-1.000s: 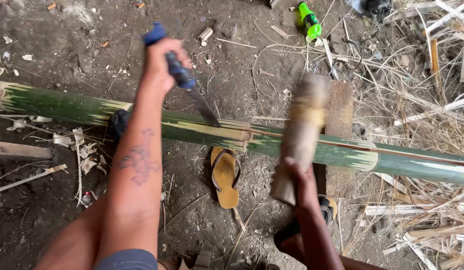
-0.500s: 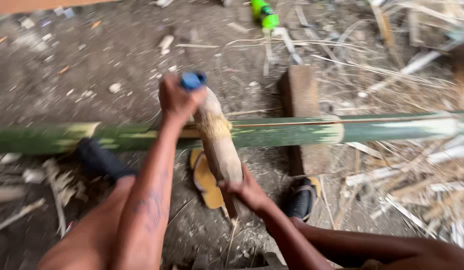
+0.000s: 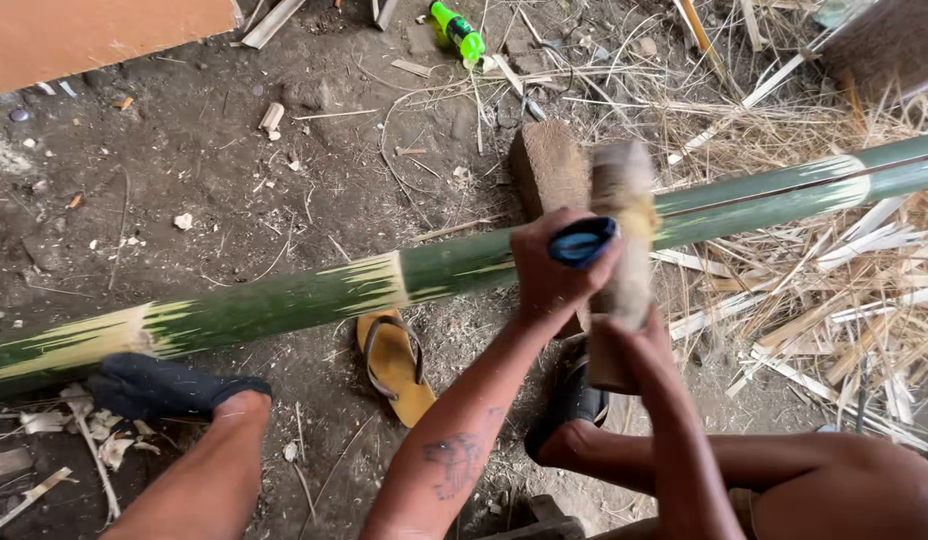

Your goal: The person uses a machete and a wooden mallet to split a long green bamboo pole resting on a wooden block. They repeatedly strike the machete into the bamboo to create a longitudinal split, then use a pencil to mark a line on the bamboo surface before continuing to drive the machete deeper with the mallet.

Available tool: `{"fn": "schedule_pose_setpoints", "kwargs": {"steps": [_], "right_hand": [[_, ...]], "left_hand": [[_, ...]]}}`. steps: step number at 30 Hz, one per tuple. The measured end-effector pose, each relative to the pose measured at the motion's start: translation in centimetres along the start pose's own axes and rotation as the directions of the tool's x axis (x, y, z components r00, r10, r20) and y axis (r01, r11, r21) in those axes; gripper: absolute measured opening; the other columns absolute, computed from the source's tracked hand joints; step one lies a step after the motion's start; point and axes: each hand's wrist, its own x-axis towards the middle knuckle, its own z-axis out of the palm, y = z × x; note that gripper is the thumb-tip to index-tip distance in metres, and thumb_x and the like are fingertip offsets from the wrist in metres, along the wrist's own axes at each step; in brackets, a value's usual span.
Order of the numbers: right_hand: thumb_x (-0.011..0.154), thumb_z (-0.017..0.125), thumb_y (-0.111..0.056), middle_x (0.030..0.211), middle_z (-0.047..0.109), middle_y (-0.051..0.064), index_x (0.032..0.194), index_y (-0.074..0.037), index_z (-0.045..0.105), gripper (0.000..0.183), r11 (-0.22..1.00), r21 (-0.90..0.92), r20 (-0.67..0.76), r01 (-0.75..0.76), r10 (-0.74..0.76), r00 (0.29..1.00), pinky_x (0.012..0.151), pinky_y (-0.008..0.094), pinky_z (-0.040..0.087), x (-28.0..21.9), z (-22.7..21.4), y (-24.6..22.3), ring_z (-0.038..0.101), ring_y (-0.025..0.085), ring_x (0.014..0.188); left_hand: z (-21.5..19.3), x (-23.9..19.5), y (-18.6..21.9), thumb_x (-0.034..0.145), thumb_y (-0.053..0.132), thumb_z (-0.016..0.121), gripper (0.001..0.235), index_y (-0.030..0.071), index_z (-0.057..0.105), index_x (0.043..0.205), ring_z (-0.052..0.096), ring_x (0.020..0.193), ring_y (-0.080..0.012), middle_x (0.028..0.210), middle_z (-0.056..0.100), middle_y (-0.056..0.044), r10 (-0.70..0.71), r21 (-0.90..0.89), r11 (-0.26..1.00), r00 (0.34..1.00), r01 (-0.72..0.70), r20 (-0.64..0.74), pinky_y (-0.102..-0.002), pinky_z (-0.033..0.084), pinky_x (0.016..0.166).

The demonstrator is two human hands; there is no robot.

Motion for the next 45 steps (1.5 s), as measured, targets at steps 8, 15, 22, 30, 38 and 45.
{"fn": "schedule_pose_setpoints", "kwargs": {"steps": [8,15,22,30,38,45], "right_hand": [[0.095,0.082,-0.041,0.117,0.061,0.008,0.156,-0.01,0.042,0.079,0.782,0.432,-0.052,0.449,-0.475,0.878,0.066,0.031,0.056,3.5,-18.3,-6.3,0.062,0.02,0.092],[0.082,0.076,-0.032,0.101,0.067,0.014,0.143,-0.003,0.038,0.078,0.971,0.24,0.386,0.02,-0.115,0.915,0.075,0.041,0.06,2.5,1.9,-5.1,0.069,0.024,0.082],[0.073,0.081,-0.032,0.105,0.07,0.019,0.142,-0.001,0.043,0.085,0.987,0.147,0.57,-0.058,-0.037,0.821,0.074,0.041,0.064,0.8,1.7,0.3,0.073,0.026,0.084],[0.083,0.07,-0.031,0.102,0.065,0.016,0.132,-0.005,0.049,0.059,0.88,0.475,0.227,-0.012,-0.109,0.968,0.064,0.044,0.063,1.2,3.3,-3.6,0.07,0.027,0.079],[0.076,0.075,-0.019,0.1,0.065,0.016,0.138,-0.009,0.041,0.071,0.986,0.164,0.613,0.014,-0.113,0.782,0.065,0.044,0.063,-5.9,16.2,-3.2,0.069,0.027,0.076],[0.083,0.067,-0.02,0.087,0.06,0.011,0.12,-0.009,0.042,0.045,0.847,0.496,0.284,0.193,-0.368,0.885,0.058,0.043,0.057,-5.8,13.3,-5.1,0.062,0.025,0.07]], "left_hand": [[-7.4,8.4,-4.3,0.078,0.01,0.074,0.009,0.003,0.069,0.08,0.069,0.064,-0.0168,0.072,0.07,-0.007,-0.385,-0.386,0.852,0.923,0.354,-0.002,-0.035,0.059,0.068],[-0.2,15.2,-5.0,0.076,0.019,0.074,0.015,0.006,0.068,0.072,0.064,0.05,-0.0147,0.06,0.068,-0.004,-0.499,0.161,0.863,0.859,0.48,0.113,-0.033,0.054,0.05],[-7.8,17.3,-6.9,0.081,0.023,0.081,0.022,0.005,0.069,0.083,0.071,0.057,-0.0146,0.067,0.071,-0.005,-0.332,-0.048,0.93,0.888,0.364,0.318,-0.033,0.059,0.055],[-22.4,10.1,-3.8,0.092,0.017,0.075,0.009,0.011,0.068,0.091,0.061,0.071,-0.0199,0.075,0.061,-0.004,-0.363,-0.691,0.649,0.928,0.318,0.087,-0.043,0.053,0.08],[-18.8,13.9,-4.7,0.081,0.022,0.075,0.017,0.007,0.069,0.078,0.063,0.059,-0.0192,0.063,0.065,-0.001,-0.073,0.38,0.925,0.974,-0.015,0.215,-0.033,0.05,0.059],[-38.1,12.1,-0.2,0.077,0.014,0.064,0.009,0.011,0.055,0.077,0.05,0.058,-0.023,0.064,0.051,-0.006,-0.492,-0.641,0.716,0.852,0.278,-0.18,-0.041,0.049,0.065]]}}
